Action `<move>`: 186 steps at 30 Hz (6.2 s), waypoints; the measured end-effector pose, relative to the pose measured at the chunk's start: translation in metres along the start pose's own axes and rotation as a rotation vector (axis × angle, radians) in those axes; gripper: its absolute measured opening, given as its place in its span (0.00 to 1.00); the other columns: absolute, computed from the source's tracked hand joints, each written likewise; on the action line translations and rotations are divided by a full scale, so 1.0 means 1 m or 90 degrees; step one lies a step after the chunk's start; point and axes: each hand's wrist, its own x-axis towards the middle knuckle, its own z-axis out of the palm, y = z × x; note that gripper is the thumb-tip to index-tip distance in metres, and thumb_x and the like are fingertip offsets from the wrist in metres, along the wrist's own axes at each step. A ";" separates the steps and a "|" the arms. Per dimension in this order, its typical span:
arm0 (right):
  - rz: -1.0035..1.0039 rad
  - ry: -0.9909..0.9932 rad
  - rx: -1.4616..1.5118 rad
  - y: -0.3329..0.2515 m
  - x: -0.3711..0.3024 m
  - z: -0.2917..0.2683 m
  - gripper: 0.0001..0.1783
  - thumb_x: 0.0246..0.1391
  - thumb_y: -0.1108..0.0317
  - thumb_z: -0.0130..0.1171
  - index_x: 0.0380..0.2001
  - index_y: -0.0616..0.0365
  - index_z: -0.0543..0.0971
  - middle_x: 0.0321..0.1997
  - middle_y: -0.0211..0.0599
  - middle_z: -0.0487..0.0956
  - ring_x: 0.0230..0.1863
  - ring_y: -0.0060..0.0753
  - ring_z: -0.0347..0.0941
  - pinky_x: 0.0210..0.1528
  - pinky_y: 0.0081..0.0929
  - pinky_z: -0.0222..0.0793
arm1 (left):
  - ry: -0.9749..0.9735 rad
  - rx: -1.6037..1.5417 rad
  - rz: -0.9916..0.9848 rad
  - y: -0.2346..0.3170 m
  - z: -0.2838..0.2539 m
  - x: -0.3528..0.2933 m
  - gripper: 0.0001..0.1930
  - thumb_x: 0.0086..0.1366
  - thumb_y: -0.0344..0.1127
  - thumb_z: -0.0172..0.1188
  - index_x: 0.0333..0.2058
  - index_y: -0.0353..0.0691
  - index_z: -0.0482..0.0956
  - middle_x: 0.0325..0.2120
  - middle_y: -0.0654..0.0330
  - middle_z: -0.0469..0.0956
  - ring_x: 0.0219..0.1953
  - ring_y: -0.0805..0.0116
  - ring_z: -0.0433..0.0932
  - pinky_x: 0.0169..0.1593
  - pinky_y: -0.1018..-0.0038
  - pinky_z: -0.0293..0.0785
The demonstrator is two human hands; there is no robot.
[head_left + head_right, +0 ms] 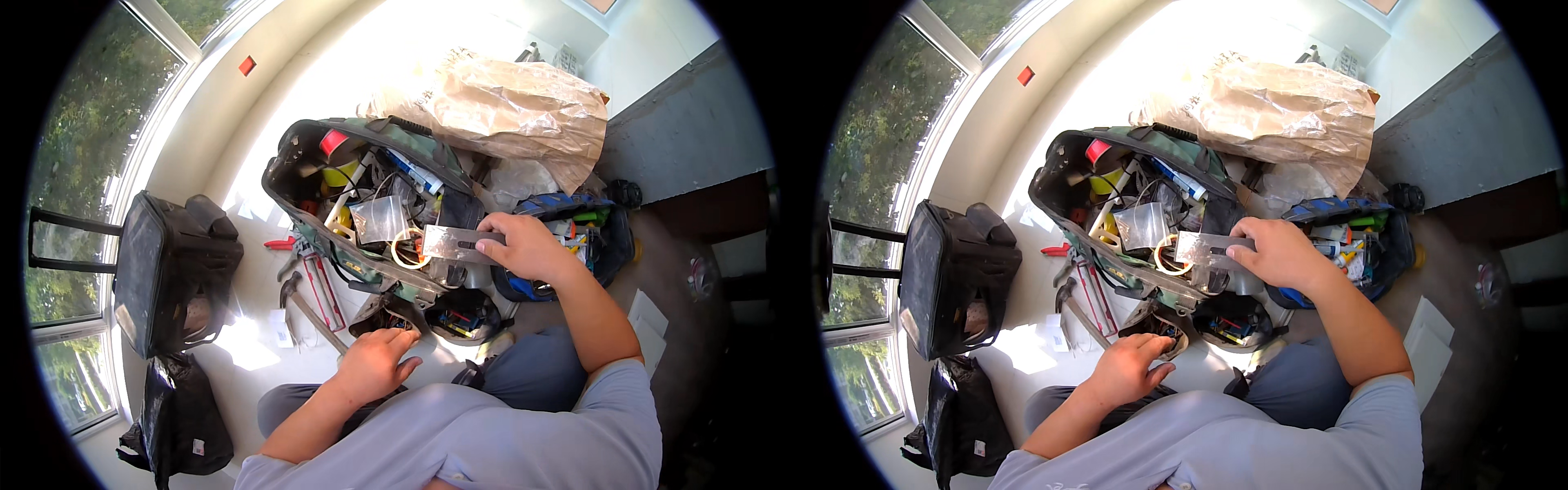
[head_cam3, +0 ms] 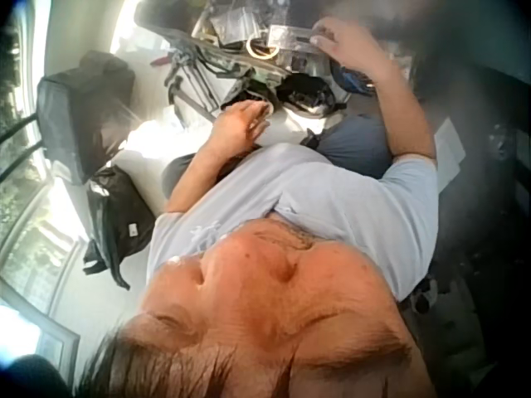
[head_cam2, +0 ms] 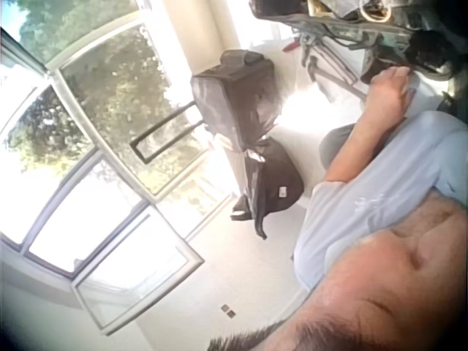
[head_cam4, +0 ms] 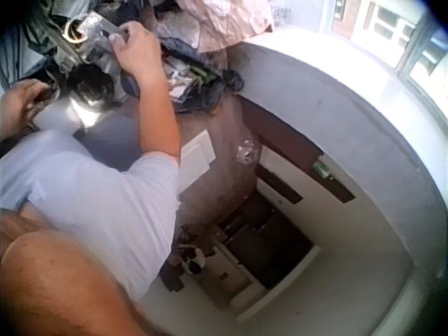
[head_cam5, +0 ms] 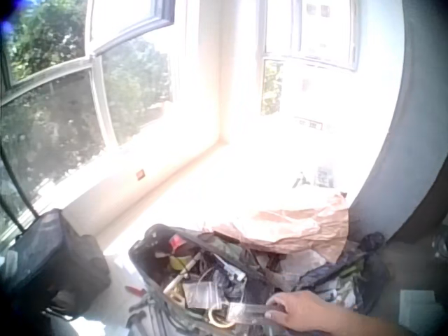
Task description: The person assembles a wooden cabinet, picking up small plastic hardware from a shelf and using a scraper and a screwdriver to adjust and secure parts of the unit against a wall.
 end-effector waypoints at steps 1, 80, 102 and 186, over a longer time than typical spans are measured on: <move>0.001 -0.010 0.072 -0.007 -0.013 0.002 0.15 0.61 0.61 0.62 0.46 0.58 0.81 0.41 0.45 0.84 0.42 0.46 0.82 0.46 0.36 0.76 | 0.032 -0.117 -0.054 0.000 -0.001 0.003 0.25 0.63 0.41 0.69 0.55 0.38 0.75 0.43 0.53 0.80 0.44 0.56 0.82 0.51 0.64 0.77; 0.175 0.158 0.764 0.044 -0.002 0.076 0.09 0.59 0.69 0.70 0.31 0.61 0.80 0.23 0.23 0.76 0.24 0.15 0.69 0.26 0.20 0.65 | 0.161 0.292 -0.075 -0.057 -0.012 0.084 0.08 0.56 0.32 0.70 0.27 0.40 0.78 0.27 0.57 0.78 0.34 0.53 0.79 0.49 0.61 0.76; 0.107 0.301 0.867 0.051 0.014 0.087 0.10 0.57 0.66 0.71 0.31 0.59 0.81 0.25 0.19 0.75 0.25 0.11 0.64 0.27 0.19 0.59 | -0.051 0.561 -0.019 -0.118 -0.001 0.286 0.21 0.64 0.34 0.54 0.56 0.43 0.77 0.56 0.52 0.76 0.63 0.54 0.71 0.67 0.56 0.64; 0.142 0.312 0.974 0.029 0.006 0.090 0.08 0.60 0.67 0.69 0.34 0.61 0.82 0.32 0.28 0.82 0.30 0.15 0.74 0.33 0.20 0.72 | 0.182 0.570 -0.030 -0.091 -0.014 0.130 0.26 0.48 0.35 0.73 0.46 0.40 0.73 0.52 0.51 0.75 0.56 0.51 0.73 0.55 0.55 0.69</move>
